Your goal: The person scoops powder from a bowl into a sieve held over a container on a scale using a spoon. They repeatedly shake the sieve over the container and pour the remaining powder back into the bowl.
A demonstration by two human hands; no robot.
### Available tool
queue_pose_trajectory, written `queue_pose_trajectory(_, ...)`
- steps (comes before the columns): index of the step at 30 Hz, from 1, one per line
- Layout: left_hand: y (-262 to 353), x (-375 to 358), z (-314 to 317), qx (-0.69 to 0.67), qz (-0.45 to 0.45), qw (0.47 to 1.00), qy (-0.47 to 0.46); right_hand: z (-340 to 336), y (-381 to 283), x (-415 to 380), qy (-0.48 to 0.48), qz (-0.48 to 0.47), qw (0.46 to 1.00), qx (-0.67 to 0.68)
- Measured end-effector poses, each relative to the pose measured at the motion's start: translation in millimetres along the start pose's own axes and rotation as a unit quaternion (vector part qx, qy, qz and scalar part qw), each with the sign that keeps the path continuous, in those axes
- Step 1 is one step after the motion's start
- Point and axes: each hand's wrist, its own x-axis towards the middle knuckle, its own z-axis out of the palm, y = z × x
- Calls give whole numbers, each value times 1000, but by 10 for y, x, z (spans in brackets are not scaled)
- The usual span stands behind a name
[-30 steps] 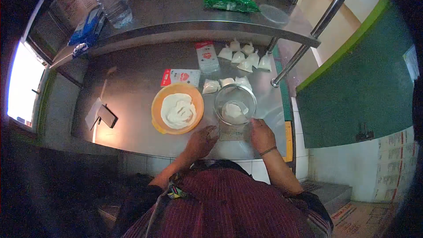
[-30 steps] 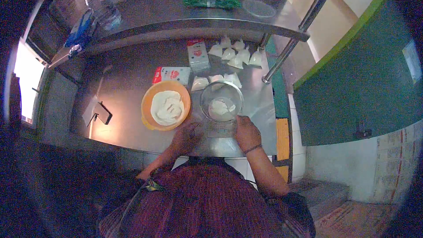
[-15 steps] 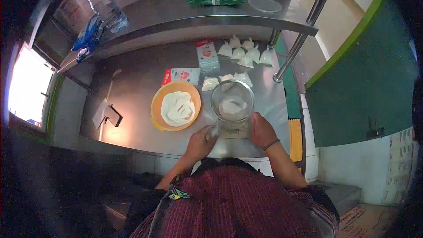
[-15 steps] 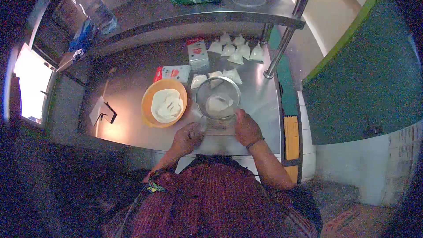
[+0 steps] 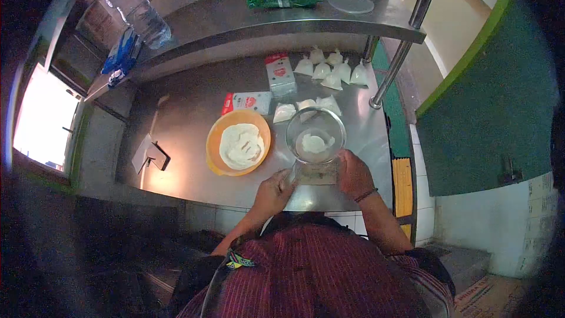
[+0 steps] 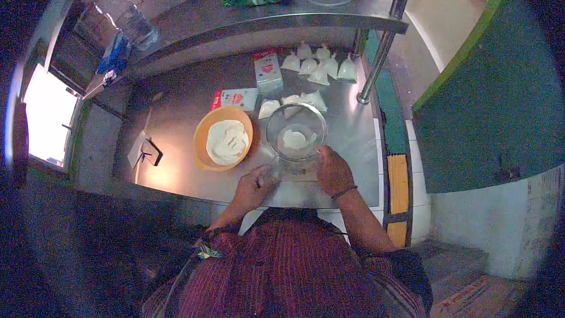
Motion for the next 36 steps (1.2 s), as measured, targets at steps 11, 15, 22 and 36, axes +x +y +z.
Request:
queue_pose_trajectory(11,11,31,2,25,-31,999,-28,22,-95,-9,54,-15,998,-1)
queue_pose_trajectory(15,-40,14,19,47,-28,998,-25,42,-41,17,81,-19,996,-29)
queue_pose_trajectory(22,-112,11,15,29,-6,1000,-6,24,-76,45,50,-23,998,-15)
queue_pose_trajectory(36,-96,33,20,-3,0,1000,-9,-37,-80,68,38,-5,999,-29)
